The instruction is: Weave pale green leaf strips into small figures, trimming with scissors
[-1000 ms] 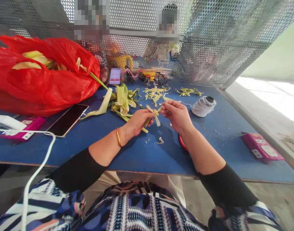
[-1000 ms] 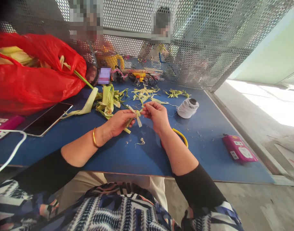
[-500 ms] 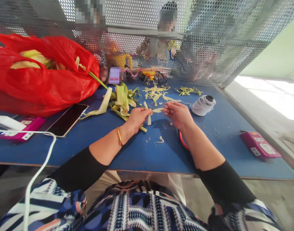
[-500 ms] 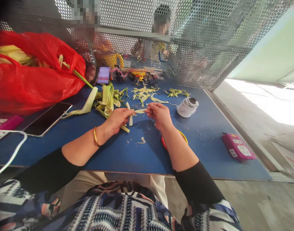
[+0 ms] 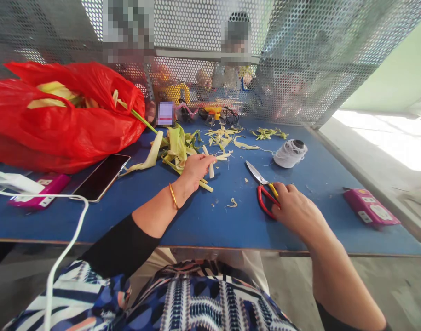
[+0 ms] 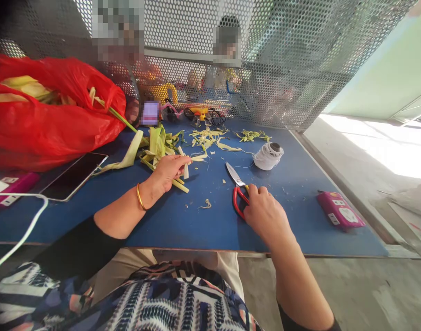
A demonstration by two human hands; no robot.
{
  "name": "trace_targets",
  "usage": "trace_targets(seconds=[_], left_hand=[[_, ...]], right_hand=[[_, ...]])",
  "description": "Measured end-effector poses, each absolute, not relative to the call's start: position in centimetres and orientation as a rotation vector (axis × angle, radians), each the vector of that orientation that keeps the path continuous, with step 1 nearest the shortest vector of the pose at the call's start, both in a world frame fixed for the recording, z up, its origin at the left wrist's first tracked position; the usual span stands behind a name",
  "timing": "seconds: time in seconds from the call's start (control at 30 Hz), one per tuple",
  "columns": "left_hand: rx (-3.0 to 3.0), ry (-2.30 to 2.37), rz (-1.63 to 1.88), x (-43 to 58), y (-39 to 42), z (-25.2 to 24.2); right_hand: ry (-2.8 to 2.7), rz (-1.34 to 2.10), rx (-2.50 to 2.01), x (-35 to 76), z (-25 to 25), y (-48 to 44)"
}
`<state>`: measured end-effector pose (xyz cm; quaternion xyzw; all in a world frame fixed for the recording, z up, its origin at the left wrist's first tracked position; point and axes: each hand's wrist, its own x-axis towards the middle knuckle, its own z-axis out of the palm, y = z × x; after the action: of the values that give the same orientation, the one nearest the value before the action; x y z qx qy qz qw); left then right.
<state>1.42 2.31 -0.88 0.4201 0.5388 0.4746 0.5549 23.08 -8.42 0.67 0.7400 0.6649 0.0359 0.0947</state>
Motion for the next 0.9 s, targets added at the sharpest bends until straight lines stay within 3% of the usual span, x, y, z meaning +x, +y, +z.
trace_targets(seconds=[0.37, 0.47, 0.57, 0.63, 0.77, 0.9], left_hand=[[0.926, 1.251, 1.130, 1.0, 2.7, -0.7], [0.908, 1.227, 1.179, 1.0, 2.8, -0.6], [0.870, 1.192, 1.223, 1.0, 2.9, -0.7], [0.854, 1.170, 1.240, 0.9, 3.0, -0.7], [0.857, 1.140, 1.248, 0.7, 3.1, -0.6], [0.882, 1.110, 1.267, 0.6, 3.0, -0.4]], right_hand=[[2.023, -0.268, 2.381, 25.7, -0.3, -6.7], [2.331, -0.834, 2.599, 25.8, -1.5, -7.4], [2.440, -1.691, 2.520, 24.1, -1.9, -8.0], [2.326, -2.020, 2.435, 22.3, -1.6, -8.0], [2.186, -2.308, 2.287, 19.6, -0.5, -7.6], [2.214, -2.363, 2.116, 19.0, 0.4, -7.3]])
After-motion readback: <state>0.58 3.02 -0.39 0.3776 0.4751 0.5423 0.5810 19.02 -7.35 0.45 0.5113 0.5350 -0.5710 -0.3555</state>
